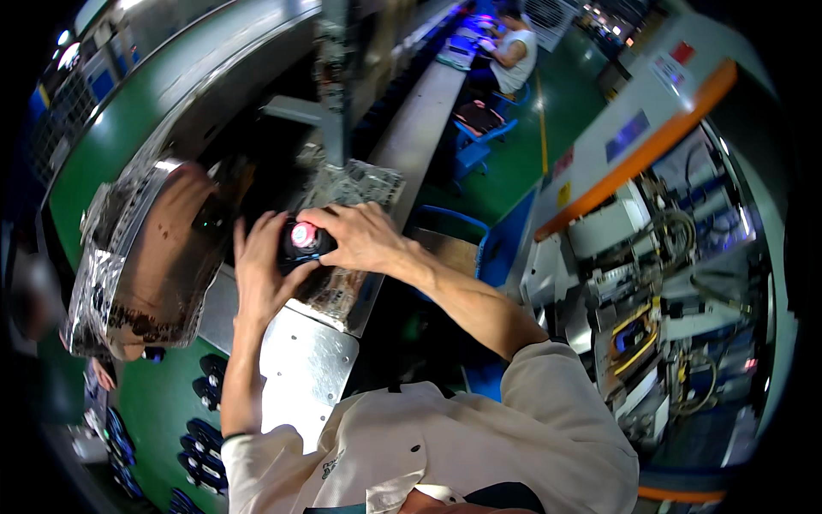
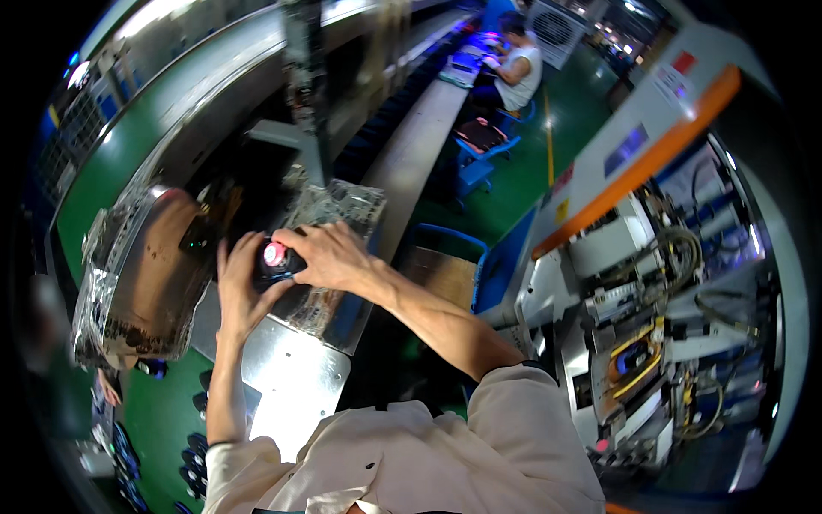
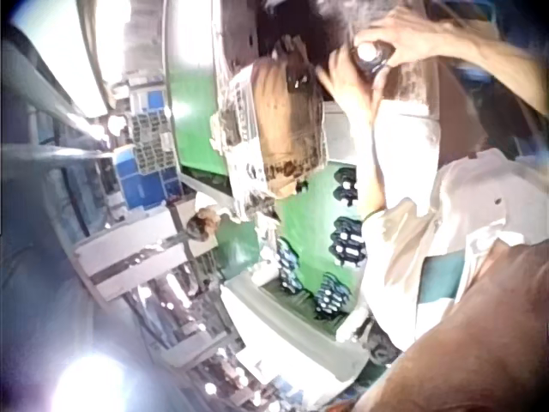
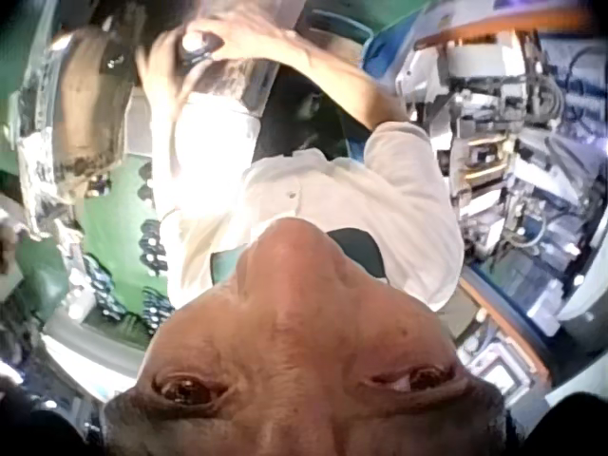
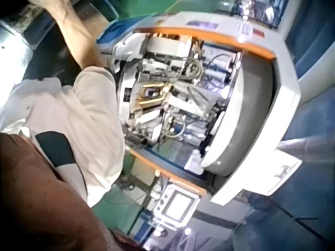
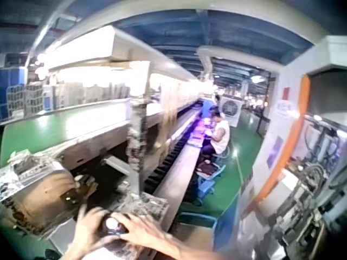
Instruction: The person operates a shoe-lasting machine by inserting a blue-and-black shoe onto a central mold and then removing it after the machine cycle is complete. The person repeats this process with several shoes from a conveyor line.
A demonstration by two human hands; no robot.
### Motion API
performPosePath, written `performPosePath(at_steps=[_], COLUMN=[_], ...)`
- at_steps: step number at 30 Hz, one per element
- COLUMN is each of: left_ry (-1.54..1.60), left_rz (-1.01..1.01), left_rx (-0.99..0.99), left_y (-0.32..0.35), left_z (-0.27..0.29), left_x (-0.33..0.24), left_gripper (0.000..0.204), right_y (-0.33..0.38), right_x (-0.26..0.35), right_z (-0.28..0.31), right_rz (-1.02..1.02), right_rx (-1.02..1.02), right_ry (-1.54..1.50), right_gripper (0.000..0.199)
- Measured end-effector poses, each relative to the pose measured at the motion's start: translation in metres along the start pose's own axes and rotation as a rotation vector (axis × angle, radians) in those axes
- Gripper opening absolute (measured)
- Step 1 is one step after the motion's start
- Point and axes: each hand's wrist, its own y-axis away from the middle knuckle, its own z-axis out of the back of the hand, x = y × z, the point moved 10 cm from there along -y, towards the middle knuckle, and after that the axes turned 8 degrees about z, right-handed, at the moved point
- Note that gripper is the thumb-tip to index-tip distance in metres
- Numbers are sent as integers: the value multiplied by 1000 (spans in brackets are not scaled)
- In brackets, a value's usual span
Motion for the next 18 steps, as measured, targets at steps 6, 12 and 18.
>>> performPosePath(at_steps=[6,12,18], left_ry=[1112,1519,1233], left_rz=[330,514,164], left_rx=[-253,439,1111], left_y=[59,86,148], left_z=[-20,-160,-240], left_x=[-29,-213,-449], left_gripper=[64,44,39], right_y=[133,334,590], right_x=[-12,28,53], right_z=[51,138,182], right_rz=[-379,-323,-907], right_rx=[-693,-952,-1415], right_ry=[-660,-449,-69], right_gripper=[59,83,66])
